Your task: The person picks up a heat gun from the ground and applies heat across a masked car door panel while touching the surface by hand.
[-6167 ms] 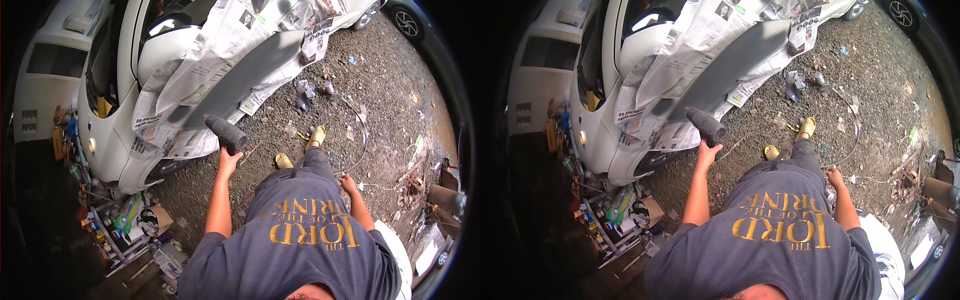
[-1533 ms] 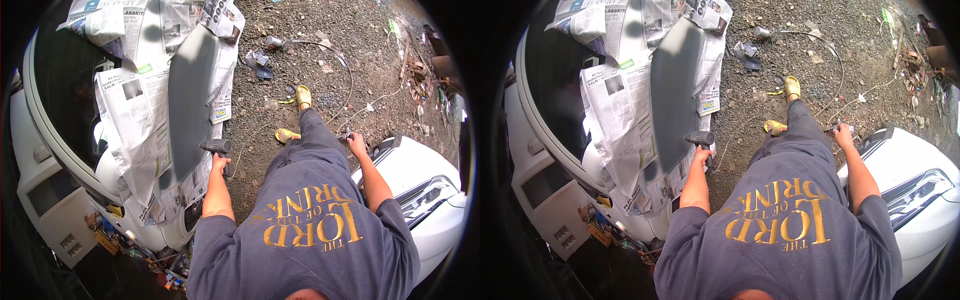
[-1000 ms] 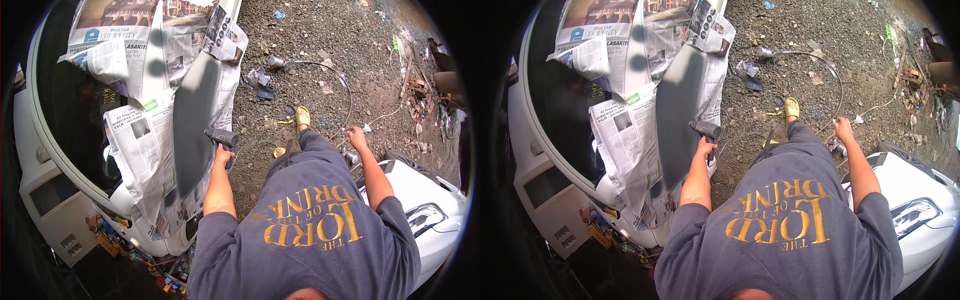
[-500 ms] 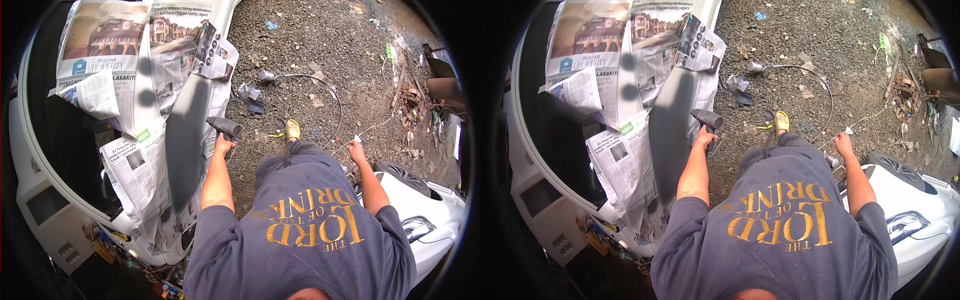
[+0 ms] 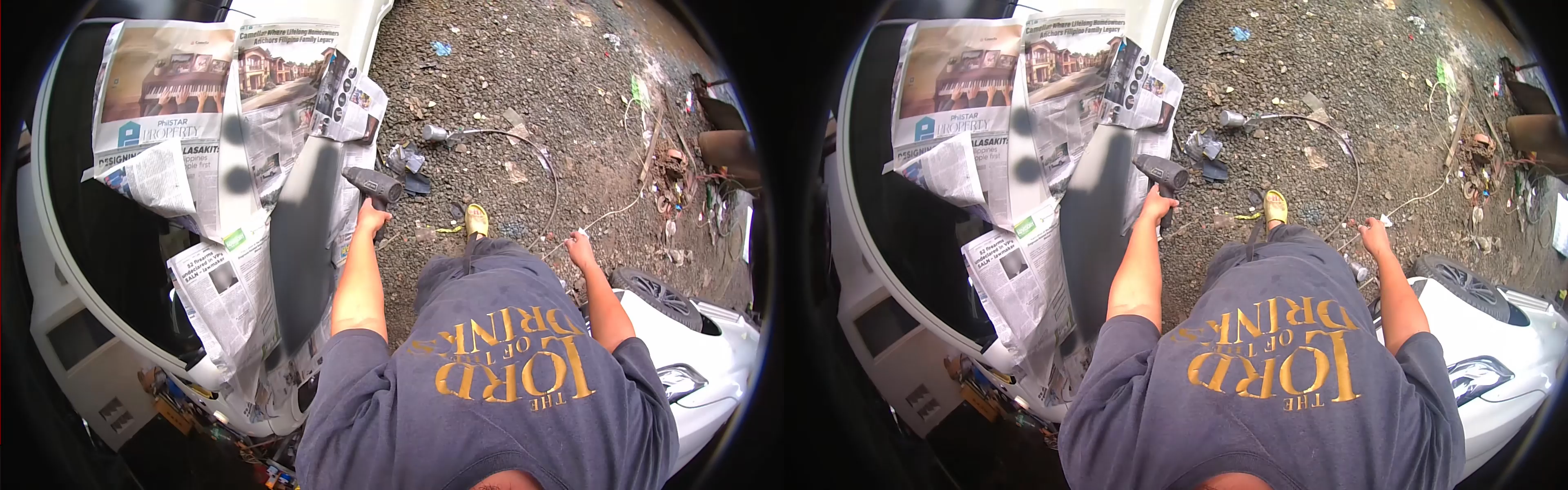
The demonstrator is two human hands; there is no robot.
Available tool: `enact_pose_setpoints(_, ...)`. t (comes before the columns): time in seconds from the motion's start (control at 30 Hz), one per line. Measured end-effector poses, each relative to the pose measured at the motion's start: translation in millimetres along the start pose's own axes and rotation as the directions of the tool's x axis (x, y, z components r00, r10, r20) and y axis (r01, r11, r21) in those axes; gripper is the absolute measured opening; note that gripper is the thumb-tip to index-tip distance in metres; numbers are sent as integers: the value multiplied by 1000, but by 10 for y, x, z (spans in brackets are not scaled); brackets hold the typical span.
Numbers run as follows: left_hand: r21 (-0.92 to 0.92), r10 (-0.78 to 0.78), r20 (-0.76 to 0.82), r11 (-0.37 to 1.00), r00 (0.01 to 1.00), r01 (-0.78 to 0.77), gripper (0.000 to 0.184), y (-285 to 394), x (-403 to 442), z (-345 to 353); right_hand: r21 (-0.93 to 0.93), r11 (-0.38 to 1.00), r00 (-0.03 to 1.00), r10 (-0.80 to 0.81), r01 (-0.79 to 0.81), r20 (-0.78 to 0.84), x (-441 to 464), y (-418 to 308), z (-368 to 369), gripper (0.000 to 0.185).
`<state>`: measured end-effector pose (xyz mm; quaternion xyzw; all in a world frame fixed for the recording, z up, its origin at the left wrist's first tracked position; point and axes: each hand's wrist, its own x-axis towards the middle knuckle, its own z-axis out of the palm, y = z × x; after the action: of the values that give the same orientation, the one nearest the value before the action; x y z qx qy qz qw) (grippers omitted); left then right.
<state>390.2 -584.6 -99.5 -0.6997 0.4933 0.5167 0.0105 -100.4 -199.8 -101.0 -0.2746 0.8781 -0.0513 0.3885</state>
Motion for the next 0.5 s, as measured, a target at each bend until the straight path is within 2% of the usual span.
enact_pose_setpoints(0.1, -53, 32, -57, 998, 998, -35, 64, -64, -97, 26, -59, 996, 997, -72, 70, -29, 134, 36, 23, 45)
enact_pose_setpoints(0.27, -176, 29, -109, 983, 994, -48, 63, -92, -504, -13, -20, 997, 997, -78, 78, 11, 336, -121, 52, 43)
enact_pose_setpoints(0.3, -159, 3, -107, 987, 994, -20, 55, -122, -591, -27, -45, 994, 995, -103, 103, 17, 360, -185, 55, 43)
enact_pose_setpoints(0.33, -169, 20, -122, 985, 992, -41, 55, -264, -579, -26, -71, 989, 992, -127, 129, 24, 383, -247, 55, 43)
enact_pose_setpoints(0.47, -183, 15, -157, 982, 988, -44, 59, -578, -766, -89, -101, 963, 968, -251, 252, 19, 497, -427, 152, 42)
enact_pose_setpoints(0.5, -194, 5, -165, 980, 986, -37, 63, -649, -824, -105, -81, 974, 975, -202, 210, 92, 480, -526, 125, 40)
